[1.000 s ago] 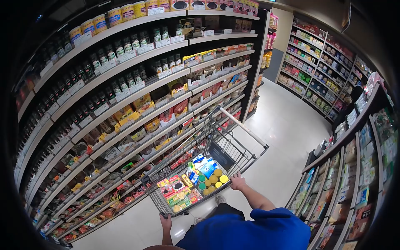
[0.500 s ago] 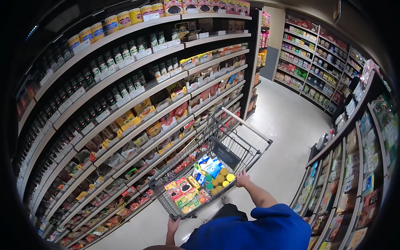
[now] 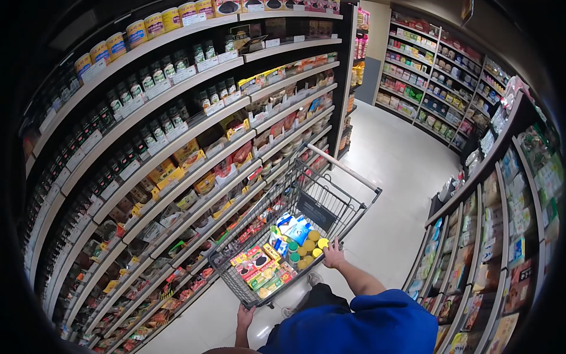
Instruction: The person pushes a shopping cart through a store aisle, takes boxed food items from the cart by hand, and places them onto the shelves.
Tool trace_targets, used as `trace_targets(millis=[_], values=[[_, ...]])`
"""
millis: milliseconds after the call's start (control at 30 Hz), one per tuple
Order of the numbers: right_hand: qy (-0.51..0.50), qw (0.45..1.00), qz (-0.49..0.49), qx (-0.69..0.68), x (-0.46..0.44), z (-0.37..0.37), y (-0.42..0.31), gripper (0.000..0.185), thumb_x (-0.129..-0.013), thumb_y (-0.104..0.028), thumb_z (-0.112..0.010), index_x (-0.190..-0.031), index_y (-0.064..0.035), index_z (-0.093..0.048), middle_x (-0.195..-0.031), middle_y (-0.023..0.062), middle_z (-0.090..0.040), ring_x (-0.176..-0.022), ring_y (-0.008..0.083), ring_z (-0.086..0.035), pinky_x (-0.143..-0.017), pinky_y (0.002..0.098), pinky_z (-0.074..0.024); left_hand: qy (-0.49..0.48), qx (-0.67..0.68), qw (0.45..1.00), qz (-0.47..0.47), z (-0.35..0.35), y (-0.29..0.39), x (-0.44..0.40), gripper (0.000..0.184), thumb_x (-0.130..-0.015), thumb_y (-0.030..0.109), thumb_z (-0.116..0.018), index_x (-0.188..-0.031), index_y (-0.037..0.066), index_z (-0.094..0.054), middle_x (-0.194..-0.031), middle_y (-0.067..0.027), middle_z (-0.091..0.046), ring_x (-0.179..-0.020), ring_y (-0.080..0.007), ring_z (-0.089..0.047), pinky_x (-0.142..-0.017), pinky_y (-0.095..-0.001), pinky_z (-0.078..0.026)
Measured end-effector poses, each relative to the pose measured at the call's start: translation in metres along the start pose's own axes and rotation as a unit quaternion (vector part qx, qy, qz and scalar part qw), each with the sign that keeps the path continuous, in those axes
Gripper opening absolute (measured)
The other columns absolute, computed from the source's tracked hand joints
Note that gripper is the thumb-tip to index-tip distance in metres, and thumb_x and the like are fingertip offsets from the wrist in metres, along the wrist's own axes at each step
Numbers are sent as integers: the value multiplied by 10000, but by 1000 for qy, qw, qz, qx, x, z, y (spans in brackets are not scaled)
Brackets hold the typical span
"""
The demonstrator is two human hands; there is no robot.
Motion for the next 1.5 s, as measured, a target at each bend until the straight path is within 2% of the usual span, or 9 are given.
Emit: trace_targets(millis=[100, 267, 300, 367, 633, 933, 1067, 1133, 1500], values=[[7, 1000, -17, -4, -8, 0, 5, 665, -839, -438, -649, -1391, -126, -446, -1561, 158, -283, -1487, 482, 69, -1001, 666, -410, -23, -61, 998, 3, -4, -3, -10, 721, -886, 91, -710, -1455, -30, -283, -1242, -206, -627, -1098, -244, -658, -935, -326, -526], [30, 999, -30, 1, -15, 8, 17, 649, -850, -471, -636, -1364, -113, -464, -1525, 162, -322, -1489, 467, 54, -974, 656, -451, -11, -87, 996, 10, -21, 27, -11, 1150, -847, 107, -761, -1537, 53, 158, -1197, -230, -639, -1021, -252, -685, -863, -356, -564], [25, 999, -32, -13, -16, 10, 20, 641, -861, -478, -620, -1364, -114, -461, -1533, 157, -313, -1492, 459, 52, -983, 674, -430, -15, -92, 996, 11, -23, 35, -12, 1150, -847, 107, -761, -1537, 53, 158, -1197, -230, -639, -1021, -252, -685, -863, -356, -564], [23, 999, -37, -23, -19, 13, 25, 640, -866, -487, -611, -1366, -116, -459, -1535, 153, -311, -1494, 454, 54, -985, 681, -421, -49, -171, 982, 67, -26, 48, -15, 1210, -805, 241, -801, -1545, 48, 137, -1249, -243, -639, -1184, -305, -626, -1032, -376, -470], [5, 999, -35, -25, -35, 22, 51, 690, -862, -511, -616, -1405, -126, -436, -1547, 136, -304, -1497, 439, 87, -1008, 686, -386, -42, -285, 956, 55, -56, 65, -34, 1316, -719, 383, -842, -1549, 70, 129, -1340, -273, -566, -1226, -423, -561, -1075, -427, -439], [30, 997, -22, -66, -48, 45, 94, 657, -806, -416, -675, -1362, -132, -471, -1521, 116, -346, -1510, 410, 34, -1051, 663, -331, -53, -410, 905, 98, -109, 89, -48, 1361, -742, 423, -832, -1508, 61, 233, -1365, -289, -530, -1226, -420, -554, -1072, -417, -439], [36, 994, -1, -108, -60, 47, 117, 570, -809, -369, -672, -1297, -121, -513, -1498, 121, -370, -1516, 385, 2, -1026, 651, -351, -46, -439, 886, 140, -130, 82, -60, 1373, -723, 407, -850, -1507, 30, 212, -1362, -302, -523, -1225, -421, -555, -1071, -414, -440], [92, 991, 21, -99, -66, 52, 128, 582, -780, -390, -706, -1253, -100, -528, -1444, 149, -398, -1506, 408, -15, -974, 617, -424, -39, -467, 873, 134, -141, 83, -69, 1403, -701, 407, -864, -1488, -7, 220, -1351, -274, -550, -1218, -385, -579, -1047, -396, -465], [79, 990, 45, -111, -96, 75, 189, 557, -787, -364, -707, -1249, -117, -520, -1453, 155, -391, -1502, 417, -16, -999, 650, -389, -33, -468, 871, 146, -210, 107, -96, 1543, -624, 480, -910, -1427, -83, 282, -1362, -304, -519, -1258, -392, -538, -1064, -381, -436]])
Point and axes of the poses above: each hand's wrist, its own x-axis away from the middle knuckle, its own z-axis out of the back of the hand, y = z × x, the point moved 4 cm from there along -x, towards the middle knuckle
